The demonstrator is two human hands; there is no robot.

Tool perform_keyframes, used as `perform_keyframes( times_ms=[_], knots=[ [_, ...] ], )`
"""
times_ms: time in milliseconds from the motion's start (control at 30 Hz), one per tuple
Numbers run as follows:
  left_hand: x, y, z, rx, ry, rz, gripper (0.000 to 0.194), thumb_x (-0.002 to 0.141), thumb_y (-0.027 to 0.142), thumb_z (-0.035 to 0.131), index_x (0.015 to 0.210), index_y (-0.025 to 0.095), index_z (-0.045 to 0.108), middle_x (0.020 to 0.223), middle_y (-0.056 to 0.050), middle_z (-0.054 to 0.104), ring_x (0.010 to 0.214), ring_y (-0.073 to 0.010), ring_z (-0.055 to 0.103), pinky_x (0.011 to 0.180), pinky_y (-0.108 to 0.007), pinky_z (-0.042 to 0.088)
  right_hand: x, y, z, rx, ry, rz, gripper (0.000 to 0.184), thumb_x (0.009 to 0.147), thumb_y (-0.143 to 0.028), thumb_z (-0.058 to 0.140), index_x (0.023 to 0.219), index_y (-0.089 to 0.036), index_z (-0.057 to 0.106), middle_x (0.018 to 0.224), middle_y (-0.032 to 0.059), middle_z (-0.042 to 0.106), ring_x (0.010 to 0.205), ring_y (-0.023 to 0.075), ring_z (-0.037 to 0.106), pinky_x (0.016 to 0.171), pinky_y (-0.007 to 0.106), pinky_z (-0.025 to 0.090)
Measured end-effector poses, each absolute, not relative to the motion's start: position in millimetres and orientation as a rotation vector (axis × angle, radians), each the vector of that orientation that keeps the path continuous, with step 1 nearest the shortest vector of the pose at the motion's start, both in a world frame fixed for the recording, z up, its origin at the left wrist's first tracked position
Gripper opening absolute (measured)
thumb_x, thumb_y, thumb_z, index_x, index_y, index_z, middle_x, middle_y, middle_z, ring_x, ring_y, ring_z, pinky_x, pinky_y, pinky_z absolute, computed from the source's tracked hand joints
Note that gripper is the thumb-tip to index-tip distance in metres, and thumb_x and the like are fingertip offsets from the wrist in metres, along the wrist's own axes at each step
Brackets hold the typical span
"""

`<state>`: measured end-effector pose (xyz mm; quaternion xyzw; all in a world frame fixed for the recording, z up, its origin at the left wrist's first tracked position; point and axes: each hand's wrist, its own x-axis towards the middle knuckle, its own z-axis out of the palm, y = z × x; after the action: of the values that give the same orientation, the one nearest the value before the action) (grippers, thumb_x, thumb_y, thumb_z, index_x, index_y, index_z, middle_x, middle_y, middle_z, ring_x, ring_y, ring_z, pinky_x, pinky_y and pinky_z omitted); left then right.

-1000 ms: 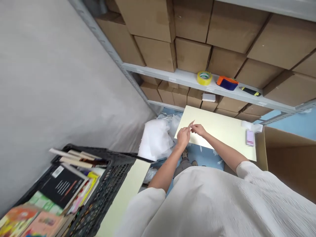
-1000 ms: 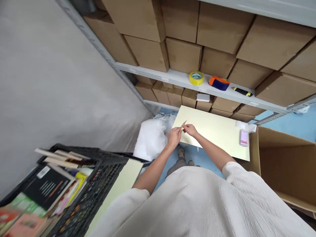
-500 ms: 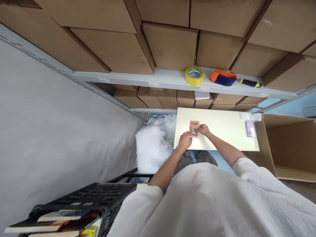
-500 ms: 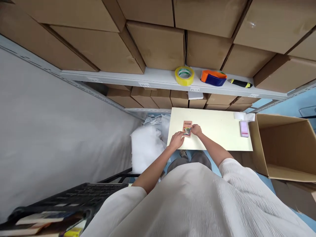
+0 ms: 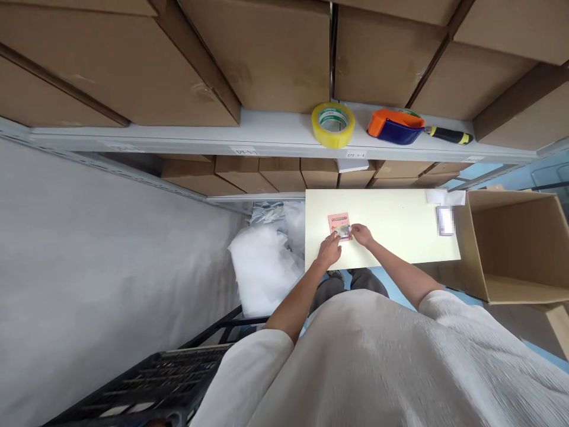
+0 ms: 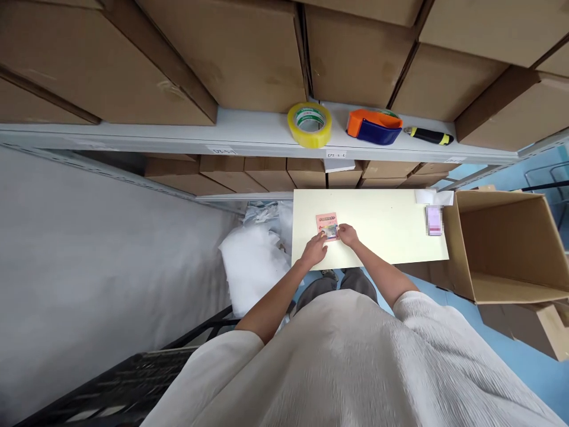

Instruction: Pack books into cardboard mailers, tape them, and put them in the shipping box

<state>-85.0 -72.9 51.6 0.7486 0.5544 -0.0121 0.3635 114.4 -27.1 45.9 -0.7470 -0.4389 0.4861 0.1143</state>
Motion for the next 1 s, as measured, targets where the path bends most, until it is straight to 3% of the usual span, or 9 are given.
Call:
perform_keyframes(
  times_ms=[200, 467, 667, 833, 900, 1000],
  knots=[
    [-81.7, -78.0, 40.5, 1.918, 1.350, -0.030, 0.066, 0.092, 0.023, 0.070, 0.156, 0.017, 0.056, 0.179, -0.020, 0.034, 0.167, -0.0374, 0.032, 0.132, -0.052, 0.036, 107.9, -38.5, 36.1, -2.000, -1.061, 1.504, 0.041, 0.084, -0.019, 0.060, 0.122, -0.022, 0.074, 0.119, 0.0047, 0.082, 0.114, 0.0212, 0.076, 0.100, 0.034, 0.060],
    [-80.1, -70.3, 40.9, 1.925, 1.315, -0.100, 0.069, 0.093, 0.027, 0.070, 0.159, 0.015, 0.052, 0.180, -0.020, 0.032, 0.167, -0.0358, 0.032, 0.133, -0.048, 0.034, 118.4, -38.1, 37.5, -2.150, -0.928, 1.465, 0.051, 0.080, -0.033, 0.069, 0.129, -0.018, 0.073, 0.127, 0.0103, 0.079, 0.123, 0.0281, 0.071, 0.103, 0.036, 0.057],
    [-81.8, -71.9, 42.6, 1.940, 1.316, -0.105, 0.069, 0.091, 0.027, 0.072, 0.157, 0.018, 0.054, 0.179, -0.020, 0.034, 0.166, -0.0359, 0.034, 0.131, -0.050, 0.036, 111.2, -38.4, 39.5, -2.113, -0.909, 1.489, 0.030, 0.076, -0.029, 0.070, 0.103, -0.018, 0.075, 0.110, 0.0091, 0.081, 0.107, 0.0251, 0.074, 0.091, 0.030, 0.057],
    [-77.3, -74.9, 44.6, 1.849, 1.310, -0.019, 0.071, 0.092, 0.026, 0.073, 0.160, 0.021, 0.051, 0.180, -0.018, 0.033, 0.168, -0.0331, 0.029, 0.133, -0.053, 0.032, 109.0, -39.9, 45.0, -2.146, -0.969, 1.455, 0.018, 0.077, -0.029, 0.068, 0.092, -0.020, 0.070, 0.091, 0.0038, 0.077, 0.090, 0.0209, 0.072, 0.079, 0.028, 0.055],
    [-70.4, -73.9, 48.0, 1.766, 1.319, 0.068, 0.070, 0.095, 0.031, 0.073, 0.160, 0.023, 0.050, 0.177, -0.016, 0.040, 0.165, -0.0321, 0.037, 0.132, -0.054, 0.034, 109.6, -40.5, 49.0, -2.220, -1.011, 1.348, 0.016, 0.078, -0.031, 0.068, 0.092, -0.022, 0.067, 0.090, 0.0026, 0.076, 0.087, 0.0201, 0.071, 0.076, 0.027, 0.054],
    [-57.8, -68.0, 56.5, 1.591, 1.353, 0.276, 0.064, 0.097, 0.037, 0.074, 0.157, 0.026, 0.053, 0.158, -0.012, 0.064, 0.145, -0.0298, 0.063, 0.120, -0.046, 0.050, 108.4, -39.8, 57.4, -2.209, -1.065, 1.273, 0.015, 0.085, -0.036, 0.067, 0.091, -0.024, 0.064, 0.090, 0.0015, 0.075, 0.085, 0.0194, 0.071, 0.076, 0.028, 0.055]
  ],
)
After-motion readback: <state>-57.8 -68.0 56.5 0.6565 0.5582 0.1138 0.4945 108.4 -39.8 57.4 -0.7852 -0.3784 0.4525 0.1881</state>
